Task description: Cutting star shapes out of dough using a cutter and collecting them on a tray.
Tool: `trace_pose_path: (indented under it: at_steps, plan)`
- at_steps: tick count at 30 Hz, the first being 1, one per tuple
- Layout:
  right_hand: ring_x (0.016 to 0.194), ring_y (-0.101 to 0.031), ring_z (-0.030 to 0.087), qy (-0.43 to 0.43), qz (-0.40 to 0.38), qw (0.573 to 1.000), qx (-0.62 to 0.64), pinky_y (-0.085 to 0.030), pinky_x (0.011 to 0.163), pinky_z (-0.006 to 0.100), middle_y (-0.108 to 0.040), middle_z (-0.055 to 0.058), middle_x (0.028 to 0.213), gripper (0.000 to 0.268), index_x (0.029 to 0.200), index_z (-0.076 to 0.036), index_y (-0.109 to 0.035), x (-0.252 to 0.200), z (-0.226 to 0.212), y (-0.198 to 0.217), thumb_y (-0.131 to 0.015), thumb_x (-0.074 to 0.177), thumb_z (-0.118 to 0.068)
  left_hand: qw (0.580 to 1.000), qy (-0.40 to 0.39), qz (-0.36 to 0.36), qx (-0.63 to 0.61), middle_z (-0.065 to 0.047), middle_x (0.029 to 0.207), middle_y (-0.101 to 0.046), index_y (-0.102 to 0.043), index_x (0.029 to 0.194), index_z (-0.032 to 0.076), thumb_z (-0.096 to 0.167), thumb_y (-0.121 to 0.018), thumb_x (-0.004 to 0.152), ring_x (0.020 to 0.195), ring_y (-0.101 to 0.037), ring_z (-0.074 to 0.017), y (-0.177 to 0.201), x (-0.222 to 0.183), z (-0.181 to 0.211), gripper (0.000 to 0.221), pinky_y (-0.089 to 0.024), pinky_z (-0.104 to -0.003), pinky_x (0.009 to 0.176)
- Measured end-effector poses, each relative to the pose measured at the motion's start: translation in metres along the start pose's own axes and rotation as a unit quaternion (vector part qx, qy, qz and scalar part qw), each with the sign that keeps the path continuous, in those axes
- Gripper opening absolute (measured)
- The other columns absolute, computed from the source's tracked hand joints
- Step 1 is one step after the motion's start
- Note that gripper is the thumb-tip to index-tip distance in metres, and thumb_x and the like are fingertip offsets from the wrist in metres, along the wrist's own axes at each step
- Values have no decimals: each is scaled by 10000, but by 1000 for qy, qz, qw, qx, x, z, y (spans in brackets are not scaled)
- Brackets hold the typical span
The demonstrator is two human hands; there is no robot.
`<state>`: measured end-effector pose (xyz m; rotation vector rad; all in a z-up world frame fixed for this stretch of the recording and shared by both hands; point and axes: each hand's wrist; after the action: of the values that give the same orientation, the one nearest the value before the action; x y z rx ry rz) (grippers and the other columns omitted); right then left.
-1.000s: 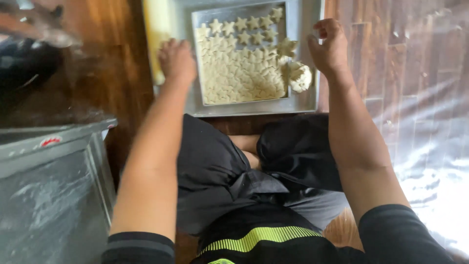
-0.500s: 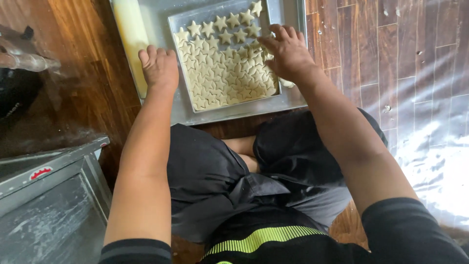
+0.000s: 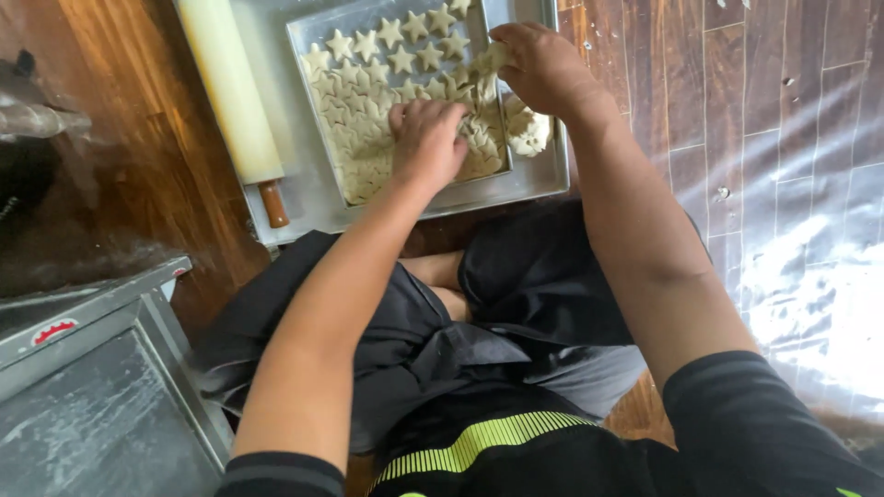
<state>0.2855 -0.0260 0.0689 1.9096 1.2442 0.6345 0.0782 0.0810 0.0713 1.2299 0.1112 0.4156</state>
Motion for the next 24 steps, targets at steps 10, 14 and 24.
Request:
trace_pose_path:
  at_steps: [10, 14, 24]
  plan:
    - [918, -709, 318, -5, -2, 999, 40, -580, 862, 414, -708, 159, 1163, 502, 1312, -23, -670, 3, 3, 1, -720, 814, 24, 999, 35, -15, 11, -60, 1008, -638, -707, 1088, 141, 182, -784, 789, 1043, -545, -273, -25, 12, 16, 312, -304, -440, 990]
    - [867, -703, 323, 27, 24, 999, 36, -579, 809, 418, -713, 169, 1101, 486, 1289, -5, -685, 2, 8, -1, -734, 805, 10, 999, 35, 6, 4, -35, 1021, -648, -711, 1072, 156, 187, -789, 779, 1046, -552, -257, -28, 15, 22, 305, -302, -430, 992]
    - [916, -706, 352, 33, 53, 996, 63, -572, 845, 430, -720, 178, 1136, 468, 1252, -14, -717, 1, 12, -7, -736, 785, 13, 1000, 21, 23, -4, -53, 1041, -625, -665, 1116, 138, 177, -807, 768, 1076, -540, -264, -33, 15, 24, 378, -276, -443, 1023]
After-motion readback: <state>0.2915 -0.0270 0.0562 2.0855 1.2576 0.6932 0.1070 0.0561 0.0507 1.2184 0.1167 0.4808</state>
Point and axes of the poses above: each hand's wrist, its own x-axis towards the middle knuckle, its own y-axis out of the back of the hand, z = x × y
